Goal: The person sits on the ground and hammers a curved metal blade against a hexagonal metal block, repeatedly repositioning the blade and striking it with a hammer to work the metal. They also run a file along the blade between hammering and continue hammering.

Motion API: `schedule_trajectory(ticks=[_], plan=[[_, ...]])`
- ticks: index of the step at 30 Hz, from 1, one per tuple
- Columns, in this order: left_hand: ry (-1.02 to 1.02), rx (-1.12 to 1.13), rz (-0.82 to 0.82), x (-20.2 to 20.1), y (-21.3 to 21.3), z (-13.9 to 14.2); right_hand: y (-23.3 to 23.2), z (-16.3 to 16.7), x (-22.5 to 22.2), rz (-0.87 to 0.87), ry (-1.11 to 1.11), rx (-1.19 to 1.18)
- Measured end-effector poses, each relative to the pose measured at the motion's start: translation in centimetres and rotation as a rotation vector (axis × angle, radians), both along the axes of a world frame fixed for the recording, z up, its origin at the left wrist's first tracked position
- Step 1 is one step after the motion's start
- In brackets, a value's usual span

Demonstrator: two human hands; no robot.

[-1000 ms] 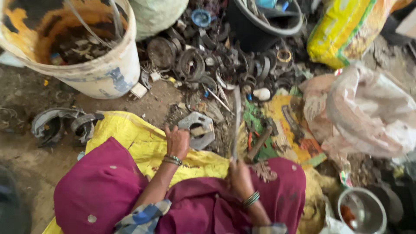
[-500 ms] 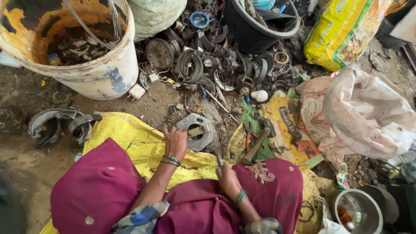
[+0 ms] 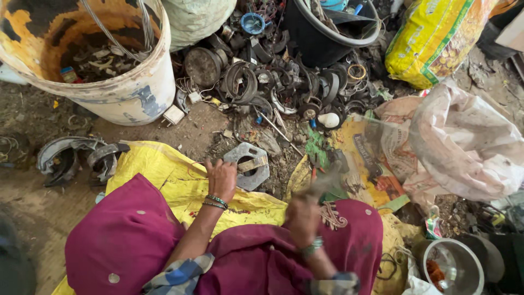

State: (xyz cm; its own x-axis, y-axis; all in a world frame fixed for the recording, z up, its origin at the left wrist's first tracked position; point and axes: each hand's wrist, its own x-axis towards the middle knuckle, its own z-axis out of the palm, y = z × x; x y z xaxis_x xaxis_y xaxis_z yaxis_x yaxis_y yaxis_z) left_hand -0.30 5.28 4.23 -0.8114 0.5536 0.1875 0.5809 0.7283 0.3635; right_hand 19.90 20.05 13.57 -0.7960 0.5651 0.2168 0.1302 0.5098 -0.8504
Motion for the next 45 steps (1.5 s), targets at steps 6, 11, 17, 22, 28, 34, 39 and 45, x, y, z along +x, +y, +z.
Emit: schedule_trajectory(ticks=[6,11,17,22,28,34,39,45], plan=[[0.063,0.035,0.011,-0.2,-0.3,0.2,0.2,-1.8,0.2,-0.139,-0.608,-0.443],[-0.017,-0.008,-0.002,0.7,-0.2,1.5,2.1,5.7,1.2,0.039,0.112,-0.404],[-0.032,-0.015,-0.012,0.4,0.0,1.0,1.4,1.8,0.8,0.136,0.31,-0.042],[0.022,0.078,-0.046,0.4,0.2,0.1,-1.3,-4.3,-0.2,-0.013,-0.664,-0.067],[0.002,-0.004,-0.021,0.7,0.4,0.1,0.6,5.0,-0.1,-0.033,0.076,-0.325],[-0.027,0.0,-0.032,0.5,0.5,0.2,2.3,6.8,-0.3,0.173,0.859,-0.262],[-0.052,0.016,-0.038,0.6,0.3,0.7,-0.7,-3.4,-0.5,0.048,-0.566,-0.042],[0.036,0.09,-0.067,0.8,0.0,1.5,-0.3,0.9,0.3,-0.134,-0.388,-0.358]])
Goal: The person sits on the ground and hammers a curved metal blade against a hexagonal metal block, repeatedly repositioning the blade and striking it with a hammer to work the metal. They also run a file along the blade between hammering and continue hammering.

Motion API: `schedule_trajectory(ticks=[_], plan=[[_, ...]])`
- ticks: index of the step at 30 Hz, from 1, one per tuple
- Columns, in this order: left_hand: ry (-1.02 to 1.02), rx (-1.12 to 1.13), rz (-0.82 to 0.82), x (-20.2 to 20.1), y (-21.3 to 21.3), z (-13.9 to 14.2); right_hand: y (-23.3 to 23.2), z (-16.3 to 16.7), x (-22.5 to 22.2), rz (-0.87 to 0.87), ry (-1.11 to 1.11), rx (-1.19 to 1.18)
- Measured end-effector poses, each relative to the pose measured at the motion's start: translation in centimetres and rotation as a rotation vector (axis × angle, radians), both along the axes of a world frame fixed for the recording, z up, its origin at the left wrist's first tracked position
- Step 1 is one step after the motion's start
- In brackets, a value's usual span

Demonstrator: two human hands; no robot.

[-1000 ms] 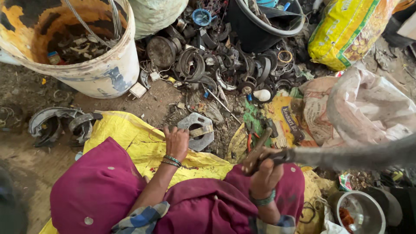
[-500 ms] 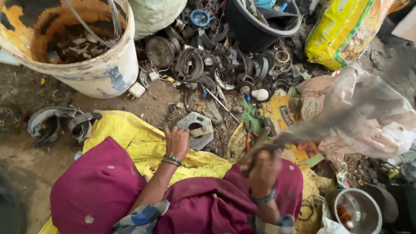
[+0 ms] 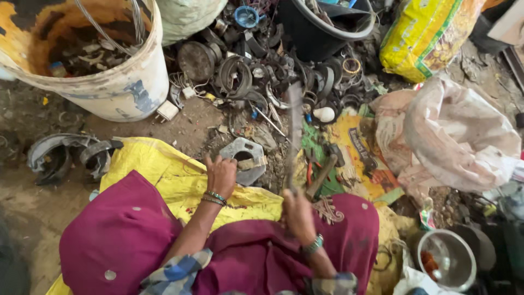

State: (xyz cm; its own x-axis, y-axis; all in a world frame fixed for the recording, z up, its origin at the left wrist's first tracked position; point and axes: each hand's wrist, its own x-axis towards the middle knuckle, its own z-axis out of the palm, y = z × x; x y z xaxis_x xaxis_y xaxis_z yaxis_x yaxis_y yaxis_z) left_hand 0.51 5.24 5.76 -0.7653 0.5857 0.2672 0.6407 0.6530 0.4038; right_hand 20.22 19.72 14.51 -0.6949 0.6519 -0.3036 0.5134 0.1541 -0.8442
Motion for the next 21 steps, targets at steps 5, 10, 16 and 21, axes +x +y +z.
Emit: schedule_trajectory(ticks=[5,10,16,21], plan=[[-0.034,-0.067,0.008,-0.1,0.1,0.2,1.3,6.8,1.0,0.083,0.981,0.076],[-0.042,-0.056,0.015,-0.1,0.1,0.1,1.5,-3.0,1.4,0.134,0.429,0.42],[-0.061,-0.103,0.008,-0.3,0.0,0.1,0.6,-8.9,1.5,0.182,-0.124,0.36],[-0.077,-0.105,0.014,-0.4,0.1,-0.3,1.4,2.2,1.3,-0.177,0.19,-0.005]])
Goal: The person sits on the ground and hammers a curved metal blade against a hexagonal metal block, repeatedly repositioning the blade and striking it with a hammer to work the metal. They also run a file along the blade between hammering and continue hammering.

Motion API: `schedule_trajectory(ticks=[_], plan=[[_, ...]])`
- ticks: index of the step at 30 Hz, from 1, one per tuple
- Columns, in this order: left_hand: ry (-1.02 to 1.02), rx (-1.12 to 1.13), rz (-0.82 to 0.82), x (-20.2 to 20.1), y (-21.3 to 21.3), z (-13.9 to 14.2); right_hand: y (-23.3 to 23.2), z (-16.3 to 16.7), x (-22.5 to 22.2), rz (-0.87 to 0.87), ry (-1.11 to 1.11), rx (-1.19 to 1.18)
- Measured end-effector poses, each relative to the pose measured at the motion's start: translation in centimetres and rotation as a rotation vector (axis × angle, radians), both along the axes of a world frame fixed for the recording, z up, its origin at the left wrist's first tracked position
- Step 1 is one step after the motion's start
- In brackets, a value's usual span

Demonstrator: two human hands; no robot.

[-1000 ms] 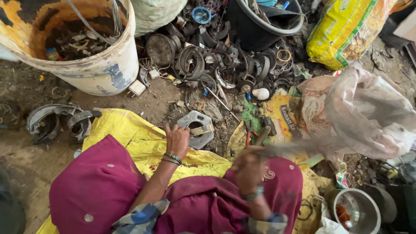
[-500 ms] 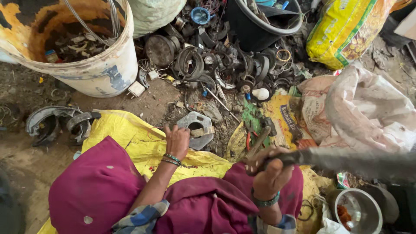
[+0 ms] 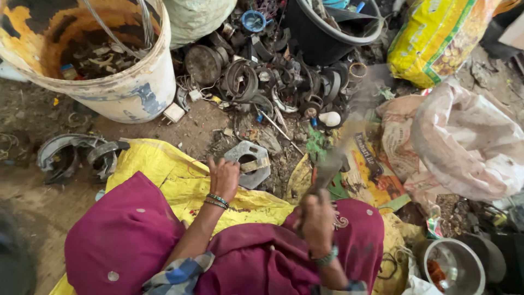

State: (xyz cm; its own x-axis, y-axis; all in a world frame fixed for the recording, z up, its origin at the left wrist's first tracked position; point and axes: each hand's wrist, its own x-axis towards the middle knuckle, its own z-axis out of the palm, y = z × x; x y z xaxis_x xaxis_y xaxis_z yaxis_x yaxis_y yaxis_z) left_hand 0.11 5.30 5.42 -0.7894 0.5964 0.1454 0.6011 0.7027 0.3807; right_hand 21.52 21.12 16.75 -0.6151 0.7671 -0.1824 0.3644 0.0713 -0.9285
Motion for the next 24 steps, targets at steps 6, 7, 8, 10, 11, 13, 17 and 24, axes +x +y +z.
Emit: schedule_trajectory(ticks=[6,7,8,10,11,13,17,24], plan=[[-0.006,-0.017,0.013,0.1,0.2,-0.6,0.2,-1.2,1.7,0.069,0.491,0.137],[0.001,0.004,0.012,0.1,0.2,-0.6,-0.1,-3.7,0.9,0.307,0.232,0.567],[0.008,0.025,0.008,0.1,0.1,-0.6,-0.3,-6.0,0.2,0.537,-0.053,0.986],[0.027,0.056,0.006,0.0,-0.1,-0.6,-0.8,-9.0,0.1,0.54,-0.403,0.378],[0.045,0.061,0.011,0.0,-0.3,-0.6,-0.7,-9.5,-0.1,0.487,-0.459,0.263],[0.091,0.097,0.045,-0.3,-0.4,-0.5,-0.4,-8.4,-0.2,0.331,-0.449,0.137],[0.085,0.074,0.015,-0.3,-0.6,-0.5,0.5,-0.7,0.6,0.153,-0.02,-0.013],[0.064,0.042,0.02,-0.1,-0.3,-1.4,0.7,-0.4,0.6,0.206,0.601,0.317]])
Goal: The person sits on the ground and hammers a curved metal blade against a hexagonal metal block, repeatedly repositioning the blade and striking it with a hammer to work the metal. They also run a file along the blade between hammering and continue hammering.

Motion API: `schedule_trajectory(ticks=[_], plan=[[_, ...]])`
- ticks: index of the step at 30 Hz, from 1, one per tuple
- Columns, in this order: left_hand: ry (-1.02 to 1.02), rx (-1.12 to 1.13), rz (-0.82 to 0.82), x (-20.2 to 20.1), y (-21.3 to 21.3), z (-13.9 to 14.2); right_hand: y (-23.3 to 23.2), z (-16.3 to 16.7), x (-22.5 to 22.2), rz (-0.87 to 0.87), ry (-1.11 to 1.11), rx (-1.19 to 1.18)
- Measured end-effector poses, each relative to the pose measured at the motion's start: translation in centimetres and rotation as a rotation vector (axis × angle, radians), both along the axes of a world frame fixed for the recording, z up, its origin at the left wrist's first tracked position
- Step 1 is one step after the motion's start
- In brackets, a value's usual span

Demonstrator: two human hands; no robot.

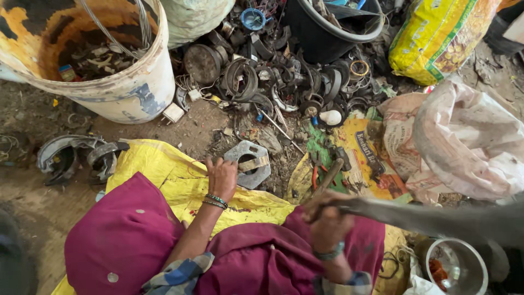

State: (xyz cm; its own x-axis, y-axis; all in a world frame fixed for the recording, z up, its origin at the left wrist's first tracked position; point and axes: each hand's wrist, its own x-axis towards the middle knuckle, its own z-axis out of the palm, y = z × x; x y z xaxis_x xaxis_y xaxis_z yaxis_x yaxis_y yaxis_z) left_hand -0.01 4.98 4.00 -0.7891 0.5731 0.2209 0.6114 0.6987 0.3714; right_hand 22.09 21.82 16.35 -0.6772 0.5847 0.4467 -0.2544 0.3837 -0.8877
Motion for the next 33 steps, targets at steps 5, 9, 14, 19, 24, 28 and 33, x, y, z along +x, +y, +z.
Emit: schedule_trajectory(ticks=[5,9,14,19,24,28,33], plan=[[-0.031,-0.03,0.044,-0.8,0.1,0.1,-1.4,-9.3,-1.4,0.05,-1.054,0.051],[0.036,0.058,0.026,-0.3,-0.8,1.2,0.3,-6.4,-1.1,-0.074,-0.989,-0.197],[-0.047,0.012,-0.019,0.7,-0.4,2.5,0.9,3.1,-0.4,0.082,-0.275,-0.259],[-0.001,0.029,-0.011,0.5,-0.1,1.9,-0.6,1.5,-0.4,0.12,0.045,-0.035],[-0.058,-0.022,-0.041,0.4,0.1,1.2,-3.3,-6.4,-0.9,0.125,-0.814,-0.201],[-0.126,0.034,-0.007,0.8,0.2,1.2,-3.3,-4.8,-0.9,0.032,-0.858,0.106],[0.028,0.02,-0.008,0.9,0.3,1.5,-0.5,2.0,-0.3,0.011,-0.235,0.092]])
